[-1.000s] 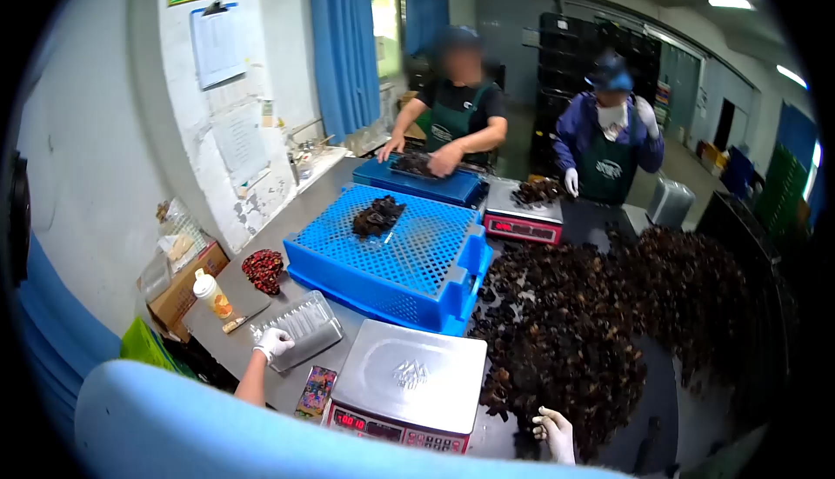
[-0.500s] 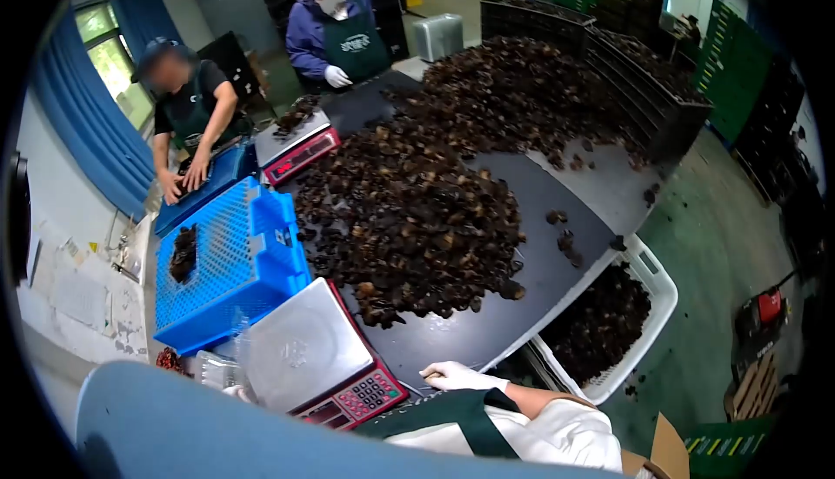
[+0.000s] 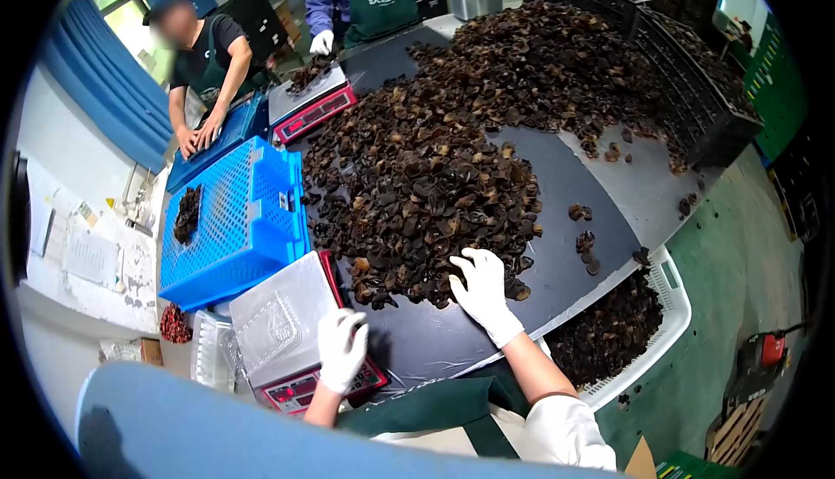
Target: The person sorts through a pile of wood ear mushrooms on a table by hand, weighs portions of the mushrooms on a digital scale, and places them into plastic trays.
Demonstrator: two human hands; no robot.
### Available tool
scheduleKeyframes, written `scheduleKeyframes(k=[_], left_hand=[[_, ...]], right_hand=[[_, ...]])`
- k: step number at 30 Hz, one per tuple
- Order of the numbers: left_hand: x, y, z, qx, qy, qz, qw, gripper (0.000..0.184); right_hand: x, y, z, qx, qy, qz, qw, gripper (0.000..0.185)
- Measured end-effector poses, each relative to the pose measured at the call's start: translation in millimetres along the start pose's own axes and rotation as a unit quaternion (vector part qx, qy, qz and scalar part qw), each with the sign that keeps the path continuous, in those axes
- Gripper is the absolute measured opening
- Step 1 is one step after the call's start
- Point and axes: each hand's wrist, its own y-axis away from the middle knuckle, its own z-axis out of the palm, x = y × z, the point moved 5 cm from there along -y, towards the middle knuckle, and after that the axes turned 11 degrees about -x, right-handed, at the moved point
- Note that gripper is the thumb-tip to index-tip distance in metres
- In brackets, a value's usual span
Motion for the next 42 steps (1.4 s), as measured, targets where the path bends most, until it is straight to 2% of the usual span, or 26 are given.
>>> scheduleKeyframes(k=[2,4,7,10,13,16,20,23,25,26,27,29,31,32,33,35,37,38,39,40,41,42], left_hand=[[-3,-36,44,0.013,-0.013,0.021,1.000,0.014],[-25,-66,86,-0.024,-0.015,-0.013,1.000,0.012],[-45,-91,128,-0.069,-0.123,-0.079,0.987,0.025],[-51,-93,146,-0.174,-0.182,-0.139,0.958,0.030],[-56,-81,148,-0.162,-0.097,-0.129,0.973,0.023],[-70,-70,144,-0.147,-0.026,-0.190,0.970,0.025],[-59,-69,143,-0.127,-0.075,-0.142,0.979,0.035],[-55,-76,145,-0.132,-0.117,-0.123,0.977,0.026],[-53,-76,129,-0.065,-0.095,-0.131,0.985,0.020],[-43,-77,112,0.004,-0.059,-0.108,0.992,0.017],[-40,-76,99,0.038,-0.038,-0.127,0.990,0.014],[-23,-73,88,0.106,0.109,-0.159,0.975,0.011],[60,-97,73,-0.033,0.190,-0.061,0.979,0.018],[110,-98,71,-0.108,0.322,0.013,0.940,0.024],[150,-97,76,-0.179,0.446,0.087,0.873,0.031],[178,-74,94,-0.211,0.304,0.187,0.910,0.034],[149,-86,113,-0.187,0.260,0.183,0.930,0.032],[110,-83,136,-0.139,0.189,0.173,0.957,0.032],[84,-89,138,-0.105,0.116,0.130,0.979,0.037],[63,-87,138,-0.039,0.051,0.102,0.993,0.042],[47,-79,140,-0.063,-0.060,0.057,0.995,0.048],[33,-69,151,-0.127,-0.148,0.019,0.981,0.051]], right_hand=[[-5,-5,6,-0.027,-0.021,-0.031,0.999,0.034],[-8,2,12,-0.047,-0.055,-0.047,0.996,0.035],[-3,17,10,-0.050,-0.090,-0.045,0.994,0.032],[15,37,5,-0.085,-0.114,-0.027,0.989,0.032],[27,58,-3,-0.091,-0.120,-0.025,0.988,0.029],[28,68,-14,-0.084,-0.141,-0.018,0.986,0.027],[24,66,-17,-0.085,-0.176,-0.017,0.981,0.025],[18,67,-12,-0.102,-0.204,-0.019,0.974,0.024],[11,69,-12,-0.107,-0.192,-0.039,0.975,0.023],[11,73,-8,-0.117,-0.204,-0.039,0.971,0.022],[12,80,-2,-0.128,-0.217,-0.037,0.967,0.021],[12,90,5,-0.148,-0.209,-0.037,0.966,0.021],[7,98,13,-0.186,-0.230,-0.038,0.954,0.017],[0,98,14,-0.183,-0.224,-0.052,0.956,0.016],[-3,97,16,-0.186,-0.226,-0.056,0.954,0.016],[-2,88,13,-0.186,-0.264,-0.043,0.945,0.018],[6,75,8,-0.183,-0.298,-0.026,0.937,0.020],[10,68,5,-0.179,-0.316,-0.015,0.932,0.021],[17,56,0,-0.135,-0.148,-0.043,0.979,0.022],[26,52,-2,-0.010,-0.096,-0.057,0.994,0.029],[37,45,1,-0.032,-0.039,0.018,0.999,0.039],[37,35,0,-0.037,-0.005,0.028,0.999,0.043]])
